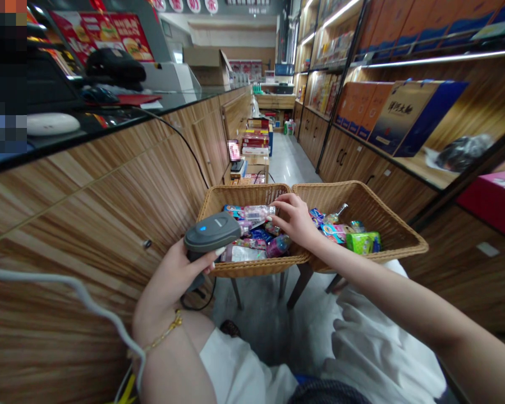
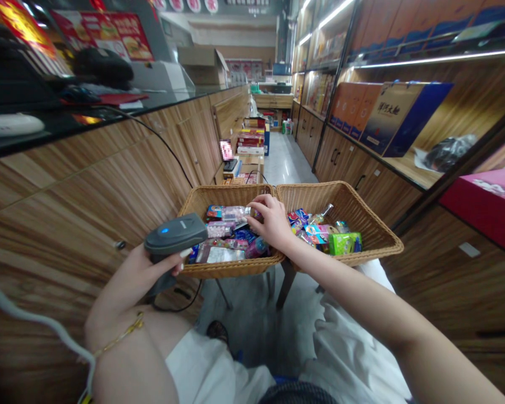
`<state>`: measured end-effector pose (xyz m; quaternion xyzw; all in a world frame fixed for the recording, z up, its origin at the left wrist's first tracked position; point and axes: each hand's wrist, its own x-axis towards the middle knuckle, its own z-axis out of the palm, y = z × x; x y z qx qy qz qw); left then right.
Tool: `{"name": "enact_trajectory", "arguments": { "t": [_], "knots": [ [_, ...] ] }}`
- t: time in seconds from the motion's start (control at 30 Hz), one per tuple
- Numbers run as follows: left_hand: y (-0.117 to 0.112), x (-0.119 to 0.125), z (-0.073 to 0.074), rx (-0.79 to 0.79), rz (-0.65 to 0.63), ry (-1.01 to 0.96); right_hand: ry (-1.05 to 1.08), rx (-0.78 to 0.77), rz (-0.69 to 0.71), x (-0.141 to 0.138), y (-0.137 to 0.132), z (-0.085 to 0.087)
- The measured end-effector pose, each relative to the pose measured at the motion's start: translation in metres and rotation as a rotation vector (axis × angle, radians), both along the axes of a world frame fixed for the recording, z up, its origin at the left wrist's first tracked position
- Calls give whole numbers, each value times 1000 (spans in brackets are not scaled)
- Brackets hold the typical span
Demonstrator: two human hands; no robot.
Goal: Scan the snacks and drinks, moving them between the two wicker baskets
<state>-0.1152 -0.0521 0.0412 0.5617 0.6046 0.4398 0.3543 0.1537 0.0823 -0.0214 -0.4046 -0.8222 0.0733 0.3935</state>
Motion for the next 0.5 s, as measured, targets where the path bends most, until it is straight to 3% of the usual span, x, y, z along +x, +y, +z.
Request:
{"name": "enact_trajectory", "arguments": {
  "t": [0.5],
  "knots": [
    [0, 4, 4, 8, -4, 28, -9, 15, -18, -1, 1, -3]
  ]
}}
